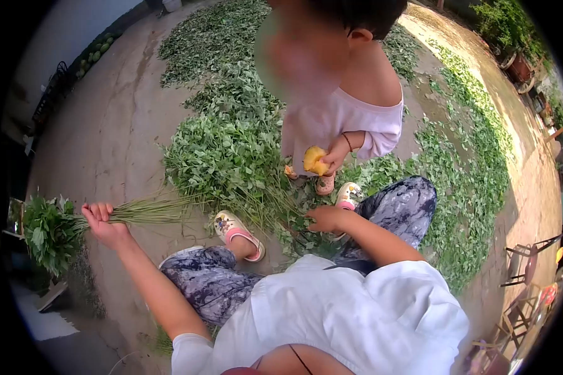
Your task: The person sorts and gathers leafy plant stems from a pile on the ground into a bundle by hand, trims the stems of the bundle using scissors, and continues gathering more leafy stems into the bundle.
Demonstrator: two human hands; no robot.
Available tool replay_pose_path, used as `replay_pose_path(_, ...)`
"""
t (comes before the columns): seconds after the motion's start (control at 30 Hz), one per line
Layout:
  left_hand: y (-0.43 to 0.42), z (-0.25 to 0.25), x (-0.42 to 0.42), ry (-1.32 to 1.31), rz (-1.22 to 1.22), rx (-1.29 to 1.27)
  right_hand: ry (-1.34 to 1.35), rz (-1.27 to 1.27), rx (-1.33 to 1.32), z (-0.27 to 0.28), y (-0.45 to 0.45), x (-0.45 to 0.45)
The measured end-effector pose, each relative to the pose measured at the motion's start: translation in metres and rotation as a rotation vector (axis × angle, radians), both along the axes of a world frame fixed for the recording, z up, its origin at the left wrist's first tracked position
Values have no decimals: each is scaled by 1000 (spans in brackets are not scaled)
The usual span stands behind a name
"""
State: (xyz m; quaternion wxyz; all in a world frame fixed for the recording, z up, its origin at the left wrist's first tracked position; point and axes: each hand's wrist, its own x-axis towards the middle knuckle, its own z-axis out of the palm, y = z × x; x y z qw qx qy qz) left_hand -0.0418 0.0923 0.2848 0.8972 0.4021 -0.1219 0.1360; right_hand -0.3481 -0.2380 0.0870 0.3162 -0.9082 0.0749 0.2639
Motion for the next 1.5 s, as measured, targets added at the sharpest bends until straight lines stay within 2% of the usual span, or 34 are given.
replay_pose_path(0.03, 5, 10, -2, -17, 70, 25, 30, -1, 24, -2, 1, -4)
replay_pose_path(0.1, 10, 25, -7, -58, 271, 182, 222, 159, -75, -7, -4, 5)
replay_pose_path(0.13, 19, 26, -1, -43, 277, 200, 237, 170, -59, -16, -5, 8)
replay_pose_path(0.2, 46, 23, 17, -57, 352, 646, 397, 406, -121, -55, -4, 12)
replay_pose_path(0.23, 49, 22, 23, -35, 429, 929, 414, 426, -104, -87, -8, 11)
replay_pose_path(0.27, 48, 22, 29, -15, 499, 1211, 320, 571, -63, -125, -15, 10)
replay_pose_path(0.33, 42, 15, 30, -170, 267, 1535, 231, 729, -12, -141, -15, 18)
replay_pose_path(0.4, 37, -5, 29, 47, 37, 1821, 451, 387, -189, -157, -5, 27)
replay_pose_path(0.43, 38, -24, 32, 79, 24, 1835, 422, 327, -203, -171, -4, 24)
replay_pose_path(0.5, 43, -67, 36, 208, -247, 1865, 455, 343, -203, -200, 2, 17)
replay_pose_path(0.53, 41, -73, 30, 239, -264, 1875, 462, 334, -218, -206, 8, 16)
replay_pose_path(0.6, 34, -86, 20, 602, -477, 1705, 453, 326, -213, -219, 25, 4)
replay_pose_path(0.73, 45, -110, 29, 604, -491, 1675, 410, 298, -131, -246, 57, -6)
replay_pose_path(0.8, 47, -111, 33, 606, -485, 1700, 496, 89, -152, -242, 72, 3)
replay_pose_path(0.83, 47, -110, 34, 592, -480, 1714, 483, 111, -158, -246, 79, 5)
replay_pose_path(0.9, 48, -111, 32, 609, -443, 1705, 517, -176, -228, -261, 87, 11)
replay_pose_path(0.93, 47, -111, 31, 612, -444, 1715, 545, -208, -260, -258, 90, 18)
replay_pose_path(0.97, 38, -100, 29, 735, -467, 1792, 572, -244, -289, -255, 92, 25)
replay_pose_path(1.03, 51, -112, 32, 691, -485, 1750, 554, -292, -327, -261, 95, 27)
replay_pose_path(1.1, 57, -123, 31, 565, -527, 1681, 607, -226, -388, -268, 94, 33)
replay_pose_path(1.17, 54, -118, 30, 664, -493, 1710, 568, -165, -418, -293, 92, 26)
replay_pose_path(1.23, 57, -114, 29, 757, -495, 1754, 553, -127, -428, -289, 87, 31)
replay_pose_path(1.3, 61, -115, 29, 816, -471, 1662, 472, -14, -285, -272, 81, 31)
replay_pose_path(1.4, 64, -109, 28, 856, -490, 1688, 309, -7, -203, -249, 70, 23)
replay_pose_path(1.5, 77, -119, 29, 815, -482, 1678, 320, 46, -108, -248, 53, 10)
